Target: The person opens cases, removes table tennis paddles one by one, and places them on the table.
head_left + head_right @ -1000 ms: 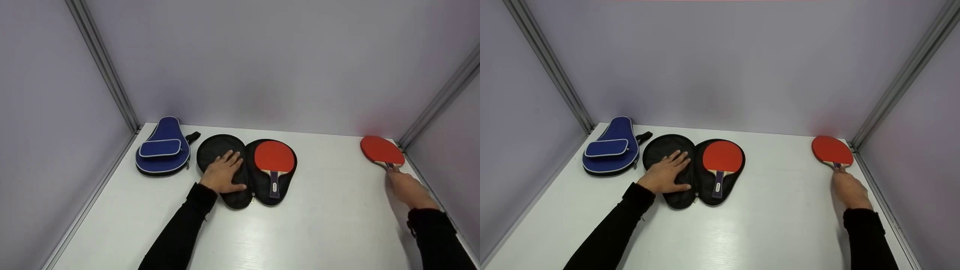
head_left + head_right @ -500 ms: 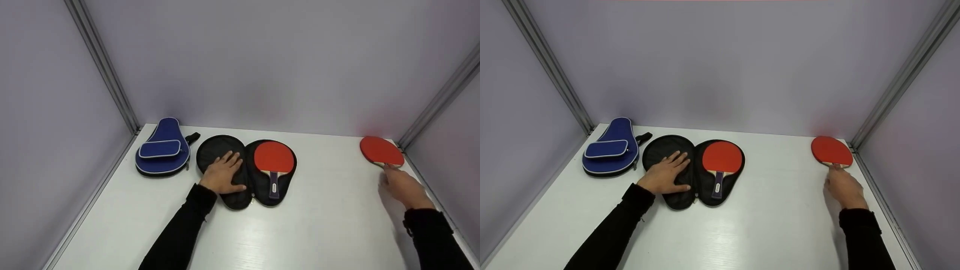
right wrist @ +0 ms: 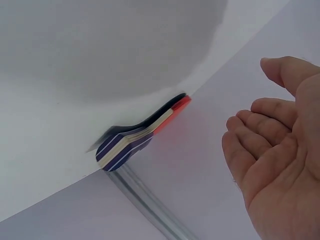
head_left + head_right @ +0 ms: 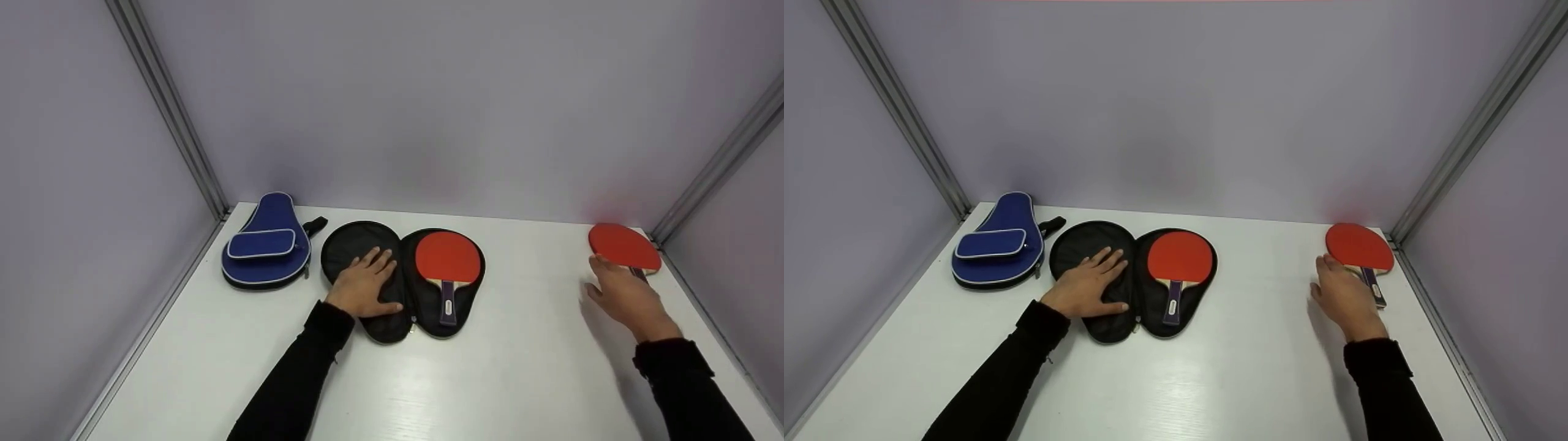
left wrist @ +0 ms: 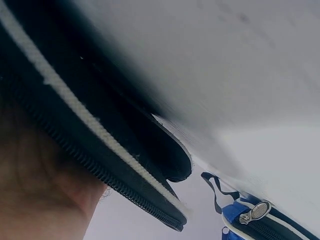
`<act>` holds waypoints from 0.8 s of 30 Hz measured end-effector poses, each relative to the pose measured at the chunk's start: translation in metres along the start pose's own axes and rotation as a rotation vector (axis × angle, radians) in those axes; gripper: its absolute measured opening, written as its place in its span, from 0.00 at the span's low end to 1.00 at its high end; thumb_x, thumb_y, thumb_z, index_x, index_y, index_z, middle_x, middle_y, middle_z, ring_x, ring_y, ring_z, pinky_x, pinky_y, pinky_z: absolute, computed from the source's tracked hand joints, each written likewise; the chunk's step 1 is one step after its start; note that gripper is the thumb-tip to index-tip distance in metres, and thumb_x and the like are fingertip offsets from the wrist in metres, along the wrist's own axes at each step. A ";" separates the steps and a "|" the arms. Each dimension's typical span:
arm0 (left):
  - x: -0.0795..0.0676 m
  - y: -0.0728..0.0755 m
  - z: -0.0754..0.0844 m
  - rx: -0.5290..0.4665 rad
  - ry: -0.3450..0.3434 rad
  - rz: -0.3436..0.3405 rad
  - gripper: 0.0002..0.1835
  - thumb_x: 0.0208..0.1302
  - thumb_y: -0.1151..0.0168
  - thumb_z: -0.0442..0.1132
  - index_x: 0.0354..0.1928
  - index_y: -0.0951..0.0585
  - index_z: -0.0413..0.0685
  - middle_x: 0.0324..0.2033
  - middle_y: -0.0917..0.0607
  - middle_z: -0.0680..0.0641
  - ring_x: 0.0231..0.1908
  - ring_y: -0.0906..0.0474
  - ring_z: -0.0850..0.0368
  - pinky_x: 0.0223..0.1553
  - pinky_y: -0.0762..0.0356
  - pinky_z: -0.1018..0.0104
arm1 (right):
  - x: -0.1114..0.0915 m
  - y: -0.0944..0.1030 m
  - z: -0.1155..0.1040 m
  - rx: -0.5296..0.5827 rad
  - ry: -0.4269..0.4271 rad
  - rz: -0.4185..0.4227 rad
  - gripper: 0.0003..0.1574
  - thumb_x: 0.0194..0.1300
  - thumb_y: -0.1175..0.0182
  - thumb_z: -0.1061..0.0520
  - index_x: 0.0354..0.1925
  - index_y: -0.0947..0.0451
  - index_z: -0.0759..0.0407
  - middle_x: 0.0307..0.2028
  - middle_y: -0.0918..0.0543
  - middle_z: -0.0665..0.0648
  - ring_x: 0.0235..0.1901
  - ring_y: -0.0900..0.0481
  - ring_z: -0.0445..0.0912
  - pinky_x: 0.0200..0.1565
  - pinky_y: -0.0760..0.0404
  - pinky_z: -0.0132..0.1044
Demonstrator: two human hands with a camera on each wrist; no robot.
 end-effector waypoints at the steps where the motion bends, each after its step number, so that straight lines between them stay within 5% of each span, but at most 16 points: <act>1: -0.003 0.005 0.003 -0.003 0.001 -0.011 0.55 0.77 0.29 0.72 0.92 0.32 0.46 0.95 0.37 0.42 0.96 0.46 0.38 0.94 0.36 0.34 | 0.001 0.001 -0.007 -0.004 0.013 0.018 0.42 0.82 0.29 0.60 0.79 0.31 0.86 0.77 0.25 0.89 0.53 0.06 0.75 0.44 0.03 0.60; 3: -0.002 0.001 0.001 0.006 -0.004 0.009 0.55 0.78 0.32 0.74 0.93 0.32 0.47 0.95 0.37 0.43 0.96 0.46 0.40 0.94 0.36 0.35 | 0.003 0.004 -0.020 -0.006 0.038 0.053 0.41 0.81 0.28 0.60 0.78 0.29 0.85 0.76 0.23 0.88 0.54 0.06 0.74 0.47 0.02 0.61; 7: -0.001 -0.001 -0.001 -0.004 -0.006 0.013 0.55 0.77 0.32 0.75 0.92 0.31 0.48 0.95 0.37 0.43 0.96 0.46 0.40 0.93 0.36 0.34 | 0.006 0.006 -0.043 0.004 0.063 0.088 0.41 0.80 0.27 0.61 0.80 0.28 0.82 0.77 0.22 0.85 0.73 0.16 0.78 0.64 0.08 0.68; 18: 0.008 -0.019 -0.013 -0.024 -0.018 0.040 0.59 0.74 0.33 0.80 0.93 0.32 0.49 0.95 0.38 0.44 0.97 0.47 0.39 0.94 0.37 0.32 | 0.009 0.005 -0.099 0.001 0.145 0.137 0.42 0.78 0.22 0.59 0.81 0.24 0.73 0.77 0.16 0.77 0.69 0.10 0.73 0.57 0.04 0.65; 24: -0.001 0.000 0.001 0.081 0.010 0.023 0.55 0.78 0.32 0.76 0.92 0.31 0.50 0.94 0.35 0.44 0.95 0.43 0.40 0.93 0.34 0.39 | 0.009 0.002 -0.125 -0.018 0.195 0.166 0.41 0.78 0.22 0.59 0.81 0.22 0.71 0.75 0.14 0.74 0.67 0.08 0.69 0.52 0.02 0.61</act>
Point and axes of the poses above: each hand's wrist, its own x-axis towards the middle knuckle, its own y-axis out of the back of the hand, z = x × y, the point moved 10 cm from there along x, towards the middle knuckle
